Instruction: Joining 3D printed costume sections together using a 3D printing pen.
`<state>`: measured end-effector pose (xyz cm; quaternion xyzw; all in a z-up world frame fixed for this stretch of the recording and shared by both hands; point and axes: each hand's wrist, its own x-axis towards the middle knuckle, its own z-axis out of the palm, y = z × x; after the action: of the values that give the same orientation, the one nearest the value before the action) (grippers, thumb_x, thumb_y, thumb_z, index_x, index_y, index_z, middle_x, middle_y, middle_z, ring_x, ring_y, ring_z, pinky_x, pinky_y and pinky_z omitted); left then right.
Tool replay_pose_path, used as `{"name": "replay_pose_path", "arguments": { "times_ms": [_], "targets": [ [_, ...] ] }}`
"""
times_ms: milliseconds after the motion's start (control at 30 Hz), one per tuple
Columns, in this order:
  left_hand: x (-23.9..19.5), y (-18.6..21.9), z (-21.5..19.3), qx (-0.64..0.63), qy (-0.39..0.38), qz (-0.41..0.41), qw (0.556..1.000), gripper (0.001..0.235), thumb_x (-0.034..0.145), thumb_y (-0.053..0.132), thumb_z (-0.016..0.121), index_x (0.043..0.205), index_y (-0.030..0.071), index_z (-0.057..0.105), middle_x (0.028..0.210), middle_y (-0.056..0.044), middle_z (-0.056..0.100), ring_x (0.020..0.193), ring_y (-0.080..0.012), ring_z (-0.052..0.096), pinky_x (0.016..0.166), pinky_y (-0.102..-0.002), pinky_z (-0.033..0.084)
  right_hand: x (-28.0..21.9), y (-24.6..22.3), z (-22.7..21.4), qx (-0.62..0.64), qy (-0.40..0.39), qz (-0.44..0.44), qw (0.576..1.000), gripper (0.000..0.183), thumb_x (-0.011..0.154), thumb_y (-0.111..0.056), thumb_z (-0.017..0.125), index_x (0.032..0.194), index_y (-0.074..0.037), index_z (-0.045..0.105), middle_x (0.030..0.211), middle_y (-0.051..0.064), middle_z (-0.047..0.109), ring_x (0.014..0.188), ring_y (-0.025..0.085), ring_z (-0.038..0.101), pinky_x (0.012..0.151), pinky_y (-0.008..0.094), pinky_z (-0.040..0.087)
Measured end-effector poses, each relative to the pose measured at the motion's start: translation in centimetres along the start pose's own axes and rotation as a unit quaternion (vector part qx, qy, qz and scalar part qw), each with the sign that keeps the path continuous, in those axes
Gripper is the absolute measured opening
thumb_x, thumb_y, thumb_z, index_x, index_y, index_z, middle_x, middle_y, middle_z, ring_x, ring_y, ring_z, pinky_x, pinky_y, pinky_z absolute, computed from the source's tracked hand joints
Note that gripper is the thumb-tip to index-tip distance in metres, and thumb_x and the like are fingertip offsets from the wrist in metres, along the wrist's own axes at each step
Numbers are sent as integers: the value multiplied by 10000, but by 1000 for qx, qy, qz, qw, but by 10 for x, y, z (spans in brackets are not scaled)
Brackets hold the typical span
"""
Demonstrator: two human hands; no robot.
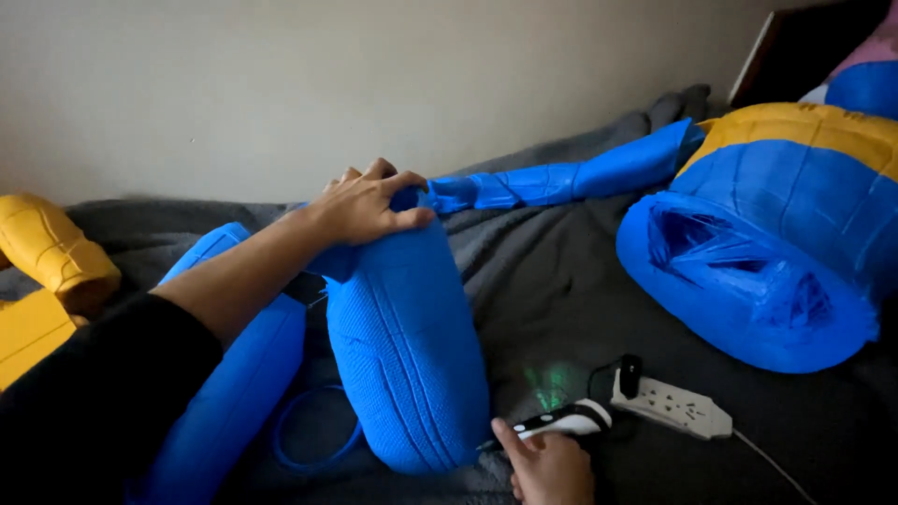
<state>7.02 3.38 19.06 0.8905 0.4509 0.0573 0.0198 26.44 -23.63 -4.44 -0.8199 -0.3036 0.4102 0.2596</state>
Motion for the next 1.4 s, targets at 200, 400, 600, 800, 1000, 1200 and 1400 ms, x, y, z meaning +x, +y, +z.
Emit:
{"name": "replay_pose_path", "arguments": {
  "times_ms": [200,400,600,800,1000,1200,1400],
  "targets": [
    [-11,4,-2,2,11,17,1000,785,776,850,448,1426,419,535,1498,-176,454,1303,-545,459,1028,-696,418,-10,-12,-16,-28,-28,-12,999,593,856,-610,733,698,-39,768,508,70,676,434,159,649,518,330,568],
    [-11,5,-4,-1,23,28,999,780,775,833,478,1421,403,547,1486,-181,469,1271,-542,480,1012,-703,419,56,-81,-6,285,-82,-357,886,431,827,-225,811,1195,-46,676,1055,95,724,931,171,689,821,327,561],
    [-17,8,-12,10,21,5,1000,797,765,837,470,1427,399,543,1475,-183,466,1276,-538,467,982,-721,419,154,-163,0,328,-386,-477,718,890,878,-325,787,1588,-10,352,1551,146,504,1416,241,499,1177,382,399],
    [-27,1,-15,-3,36,14,999,819,752,857,472,1415,386,563,1478,-186,460,1278,-541,457,971,-727,422,143,-175,7,356,-551,-347,671,988,819,-416,798,1579,-4,319,1486,172,519,1342,286,527,1152,422,410],
    [-23,-7,-9,-9,34,8,999,902,702,906,424,1423,382,563,1473,-192,458,1278,-542,452,936,-750,430,138,-177,8,364,-520,-358,685,974,820,-428,803,1562,24,362,1452,184,566,1309,283,565,1140,418,435],
    [-26,-7,-9,-6,30,0,1000,939,679,924,397,1427,379,561,1471,-196,456,1285,-556,441,897,-758,441,120,-179,1,357,-511,-364,692,1007,799,-484,812,1557,16,376,1437,191,580,1303,289,580,1136,427,448],
    [-32,-5,-15,-5,40,-2,999,931,688,921,406,1428,378,565,1456,-202,469,1285,-553,450,902,-751,446,120,-179,2,347,-505,-375,696,1016,809,-490,815,1566,10,357,1449,194,569,1321,288,565,1147,431,440]
  ]
}}
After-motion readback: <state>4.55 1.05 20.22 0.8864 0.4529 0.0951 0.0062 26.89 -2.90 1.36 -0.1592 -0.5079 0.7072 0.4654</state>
